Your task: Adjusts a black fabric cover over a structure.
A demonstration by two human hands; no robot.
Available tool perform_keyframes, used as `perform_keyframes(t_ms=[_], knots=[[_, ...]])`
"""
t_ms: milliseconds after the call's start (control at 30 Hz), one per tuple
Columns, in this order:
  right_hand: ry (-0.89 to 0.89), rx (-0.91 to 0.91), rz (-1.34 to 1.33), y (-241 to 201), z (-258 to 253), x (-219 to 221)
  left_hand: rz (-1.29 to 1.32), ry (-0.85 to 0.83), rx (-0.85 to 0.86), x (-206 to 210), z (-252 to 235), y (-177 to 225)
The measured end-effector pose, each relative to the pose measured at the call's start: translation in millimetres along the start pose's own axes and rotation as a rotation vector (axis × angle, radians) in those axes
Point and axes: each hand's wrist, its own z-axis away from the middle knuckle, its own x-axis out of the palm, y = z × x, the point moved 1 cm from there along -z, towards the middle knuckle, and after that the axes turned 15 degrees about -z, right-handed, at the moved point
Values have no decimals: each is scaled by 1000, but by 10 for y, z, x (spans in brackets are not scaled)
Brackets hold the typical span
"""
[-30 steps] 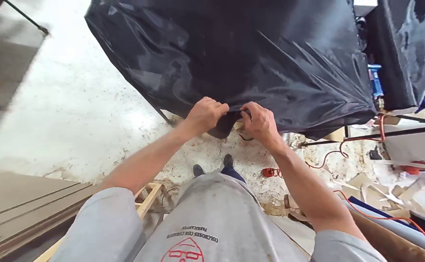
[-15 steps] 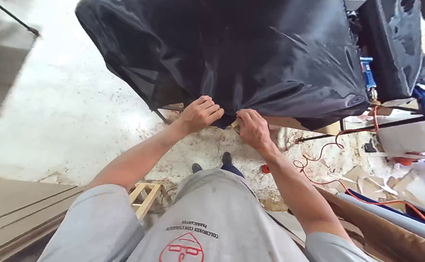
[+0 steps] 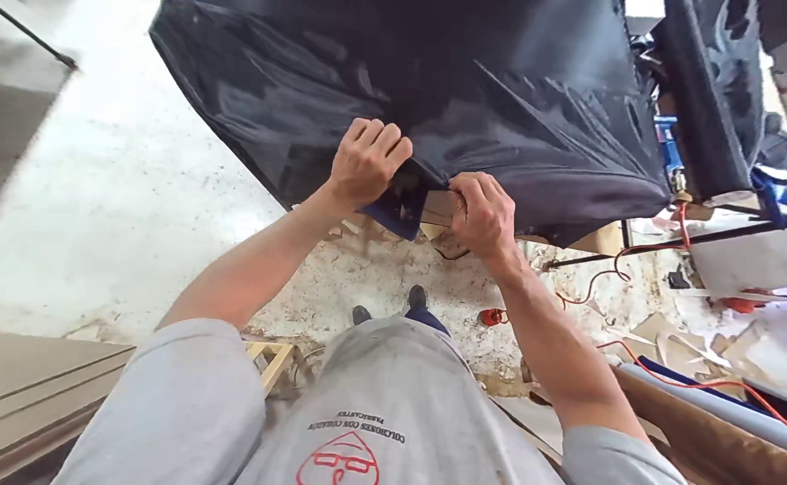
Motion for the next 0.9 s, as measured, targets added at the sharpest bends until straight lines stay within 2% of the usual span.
perform_keyframes(t_ms=[67, 167, 333, 433, 500, 633, 900], knots=[[8, -17, -8, 34, 156, 81, -11, 11, 61, -38, 176, -10], [-17, 20, -32, 124, 475, 335, 25, -72, 111, -6, 613, 45], [-49, 104, -72, 169, 700, 655, 119, -232, 9, 198, 1182, 107], [-16, 109, -62, 126, 675, 675, 143, -377, -109, 135, 1181, 121], [3, 105, -48, 125, 668, 665, 150, -386, -156, 27, 1126, 208], [9, 108, -46, 111, 693, 681, 183, -194, -41, -59, 952, 481], [45, 122, -4, 116, 646, 639, 160, -226, 89, 162, 818, 503]])
